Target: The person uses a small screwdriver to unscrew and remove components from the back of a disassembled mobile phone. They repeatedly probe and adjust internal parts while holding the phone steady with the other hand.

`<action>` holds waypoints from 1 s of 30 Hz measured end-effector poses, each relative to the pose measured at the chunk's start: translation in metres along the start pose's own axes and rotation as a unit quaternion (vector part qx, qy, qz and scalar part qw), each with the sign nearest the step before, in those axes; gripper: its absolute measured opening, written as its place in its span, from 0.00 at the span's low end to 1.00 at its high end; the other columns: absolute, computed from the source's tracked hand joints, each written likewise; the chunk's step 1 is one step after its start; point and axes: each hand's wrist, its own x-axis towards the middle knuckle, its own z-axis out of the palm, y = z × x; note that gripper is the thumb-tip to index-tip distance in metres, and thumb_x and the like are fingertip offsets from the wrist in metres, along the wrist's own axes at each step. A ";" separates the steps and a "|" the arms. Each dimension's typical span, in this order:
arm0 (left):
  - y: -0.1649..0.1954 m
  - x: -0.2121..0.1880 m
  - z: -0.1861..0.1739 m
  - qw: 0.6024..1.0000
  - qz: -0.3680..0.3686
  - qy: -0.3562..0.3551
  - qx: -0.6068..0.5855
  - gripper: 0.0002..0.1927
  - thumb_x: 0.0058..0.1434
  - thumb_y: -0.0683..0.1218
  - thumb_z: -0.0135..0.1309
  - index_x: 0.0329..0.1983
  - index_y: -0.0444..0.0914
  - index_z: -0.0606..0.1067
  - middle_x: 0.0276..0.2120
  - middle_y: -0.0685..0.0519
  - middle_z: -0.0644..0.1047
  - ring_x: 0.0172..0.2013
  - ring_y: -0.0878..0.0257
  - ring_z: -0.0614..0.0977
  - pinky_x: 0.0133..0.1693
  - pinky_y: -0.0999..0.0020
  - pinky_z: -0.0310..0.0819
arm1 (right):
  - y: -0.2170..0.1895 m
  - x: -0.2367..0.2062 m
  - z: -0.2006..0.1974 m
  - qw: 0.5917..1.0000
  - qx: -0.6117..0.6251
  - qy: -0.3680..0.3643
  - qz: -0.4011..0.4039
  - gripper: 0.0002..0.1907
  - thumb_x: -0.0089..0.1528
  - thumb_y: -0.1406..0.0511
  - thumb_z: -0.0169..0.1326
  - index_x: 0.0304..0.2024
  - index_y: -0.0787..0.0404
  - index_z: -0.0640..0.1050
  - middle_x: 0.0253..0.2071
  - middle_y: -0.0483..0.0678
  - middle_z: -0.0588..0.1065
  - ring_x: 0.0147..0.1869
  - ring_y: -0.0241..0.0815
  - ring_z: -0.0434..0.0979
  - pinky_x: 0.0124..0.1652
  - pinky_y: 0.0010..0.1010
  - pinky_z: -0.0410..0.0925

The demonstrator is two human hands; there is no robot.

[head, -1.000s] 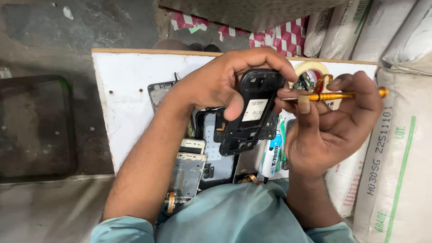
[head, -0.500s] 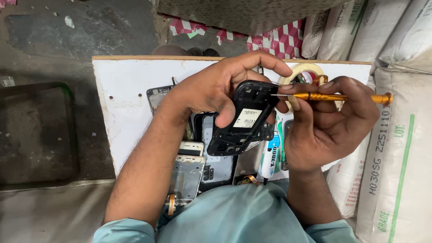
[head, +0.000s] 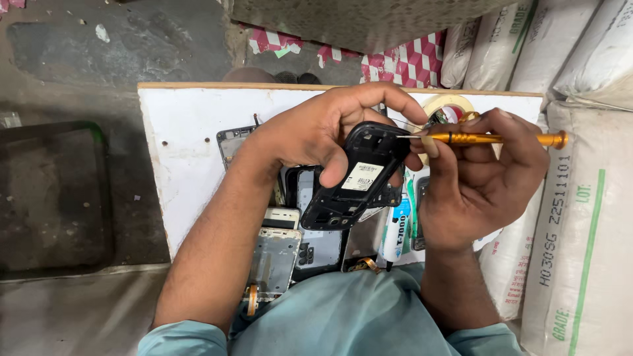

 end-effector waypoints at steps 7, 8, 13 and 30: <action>-0.002 -0.001 0.001 1.000 -0.009 0.007 -0.011 0.57 0.39 0.67 0.70 0.67 0.31 0.68 0.46 0.46 0.83 0.46 0.58 0.88 0.51 0.65 0.87 | 0.003 -0.001 -0.002 0.999 0.047 0.019 0.020 0.23 0.77 0.82 0.57 0.67 0.67 0.61 0.57 0.51 0.66 0.54 0.41 0.74 0.58 0.28 0.77; -0.003 -0.001 0.000 1.000 -0.010 0.008 -0.008 0.56 0.40 0.68 0.70 0.66 0.30 0.68 0.46 0.47 0.83 0.47 0.58 0.88 0.51 0.65 0.87 | 0.004 -0.001 -0.003 0.998 0.053 0.020 0.021 0.23 0.77 0.81 0.57 0.67 0.67 0.62 0.56 0.51 0.66 0.54 0.41 0.74 0.58 0.28 0.76; -0.008 0.001 0.000 1.000 -0.004 -0.011 -0.016 0.42 0.57 0.60 0.68 0.66 0.31 0.69 0.51 0.48 0.82 0.49 0.61 0.87 0.55 0.68 0.84 | 0.012 -0.007 -0.012 0.994 0.094 0.034 0.052 0.22 0.77 0.80 0.58 0.66 0.67 0.63 0.51 0.51 0.68 0.50 0.44 0.78 0.55 0.31 0.76; -0.034 0.013 0.021 0.968 -0.084 -0.023 0.237 0.25 0.64 0.35 0.67 0.62 0.33 0.73 0.58 0.52 0.78 0.61 0.66 0.78 0.65 0.68 0.73 | 0.034 -0.065 -0.055 0.975 0.172 0.025 0.138 0.19 0.74 0.74 0.60 0.61 0.66 0.65 0.48 0.51 0.71 0.46 0.46 0.80 0.47 0.35 0.81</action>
